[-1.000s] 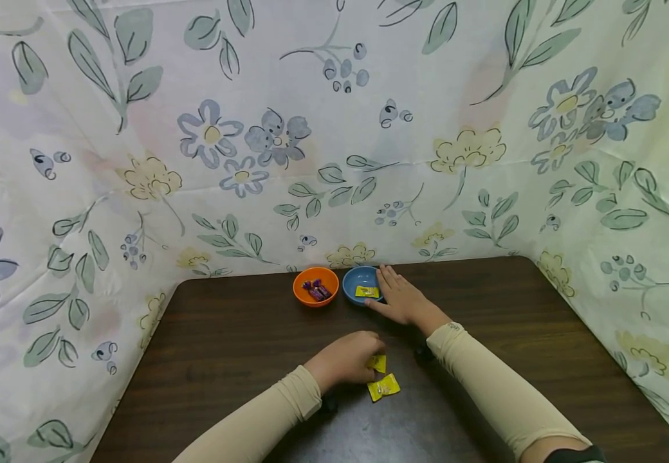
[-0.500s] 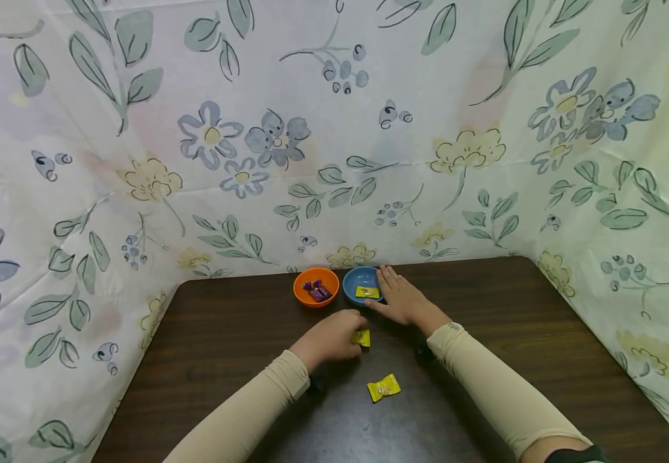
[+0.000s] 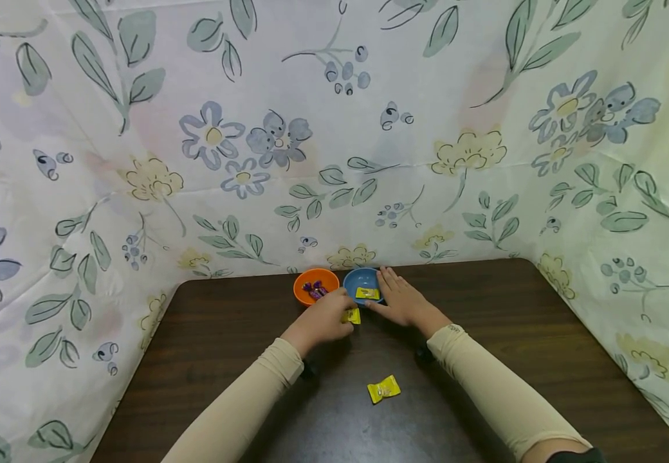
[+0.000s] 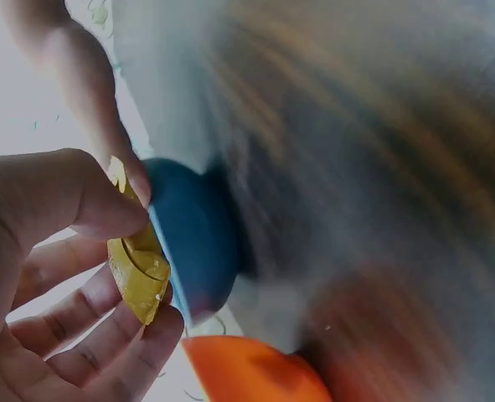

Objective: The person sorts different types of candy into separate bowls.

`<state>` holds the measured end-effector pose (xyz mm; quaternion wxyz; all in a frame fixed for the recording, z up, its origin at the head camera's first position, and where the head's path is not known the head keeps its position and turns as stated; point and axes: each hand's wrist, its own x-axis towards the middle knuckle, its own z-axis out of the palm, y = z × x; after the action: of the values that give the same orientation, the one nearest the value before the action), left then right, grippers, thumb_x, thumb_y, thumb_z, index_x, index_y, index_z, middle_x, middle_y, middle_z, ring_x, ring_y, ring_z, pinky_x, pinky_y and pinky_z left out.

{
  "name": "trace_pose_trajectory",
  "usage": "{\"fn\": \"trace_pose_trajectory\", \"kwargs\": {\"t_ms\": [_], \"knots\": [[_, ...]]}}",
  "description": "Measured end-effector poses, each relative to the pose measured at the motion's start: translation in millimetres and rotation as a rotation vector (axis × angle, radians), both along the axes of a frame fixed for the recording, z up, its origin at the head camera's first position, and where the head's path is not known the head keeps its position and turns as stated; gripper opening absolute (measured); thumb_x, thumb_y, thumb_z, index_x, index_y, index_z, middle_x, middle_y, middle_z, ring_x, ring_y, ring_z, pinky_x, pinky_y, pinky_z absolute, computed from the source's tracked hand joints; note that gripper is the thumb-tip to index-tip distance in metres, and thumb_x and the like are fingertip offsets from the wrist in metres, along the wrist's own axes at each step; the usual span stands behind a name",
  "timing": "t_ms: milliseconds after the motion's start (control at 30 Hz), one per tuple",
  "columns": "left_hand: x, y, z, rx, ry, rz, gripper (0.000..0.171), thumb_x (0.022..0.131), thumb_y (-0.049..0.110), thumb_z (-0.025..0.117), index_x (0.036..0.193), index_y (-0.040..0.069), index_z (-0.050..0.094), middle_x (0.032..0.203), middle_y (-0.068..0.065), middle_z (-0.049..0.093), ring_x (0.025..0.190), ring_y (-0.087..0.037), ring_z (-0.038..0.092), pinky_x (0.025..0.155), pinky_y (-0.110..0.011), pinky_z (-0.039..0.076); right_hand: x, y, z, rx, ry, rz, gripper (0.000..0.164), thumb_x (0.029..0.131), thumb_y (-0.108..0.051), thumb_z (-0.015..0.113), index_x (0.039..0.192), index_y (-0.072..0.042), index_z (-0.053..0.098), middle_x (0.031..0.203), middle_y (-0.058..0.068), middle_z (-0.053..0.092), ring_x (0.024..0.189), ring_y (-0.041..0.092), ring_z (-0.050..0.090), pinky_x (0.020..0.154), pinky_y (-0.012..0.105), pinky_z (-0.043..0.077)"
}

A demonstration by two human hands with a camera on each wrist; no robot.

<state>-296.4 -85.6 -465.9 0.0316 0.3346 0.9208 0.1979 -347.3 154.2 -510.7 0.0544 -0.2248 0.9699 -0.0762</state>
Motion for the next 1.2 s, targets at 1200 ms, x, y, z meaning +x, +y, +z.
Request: {"fn": "trace_pose_trajectory", "kwargs": {"t_ms": [1200], "knots": [[-45.2, 22.8, 1.2, 0.213, 0.060, 0.133, 0.050, 0.101, 0.014, 0.073, 0.145, -0.004, 0.059, 0.135, -0.023, 0.063, 0.117, -0.030, 0.065, 0.105, -0.046, 0.057, -7.7, 3.4, -7.6, 0.001, -0.037, 0.015, 0.101, 0.106, -0.075, 0.030, 0.169, 0.001, 0.006, 0.178, 0.021, 0.002, 0.167, 0.037, 0.003, 0.135, 0.054, 0.013]]}}
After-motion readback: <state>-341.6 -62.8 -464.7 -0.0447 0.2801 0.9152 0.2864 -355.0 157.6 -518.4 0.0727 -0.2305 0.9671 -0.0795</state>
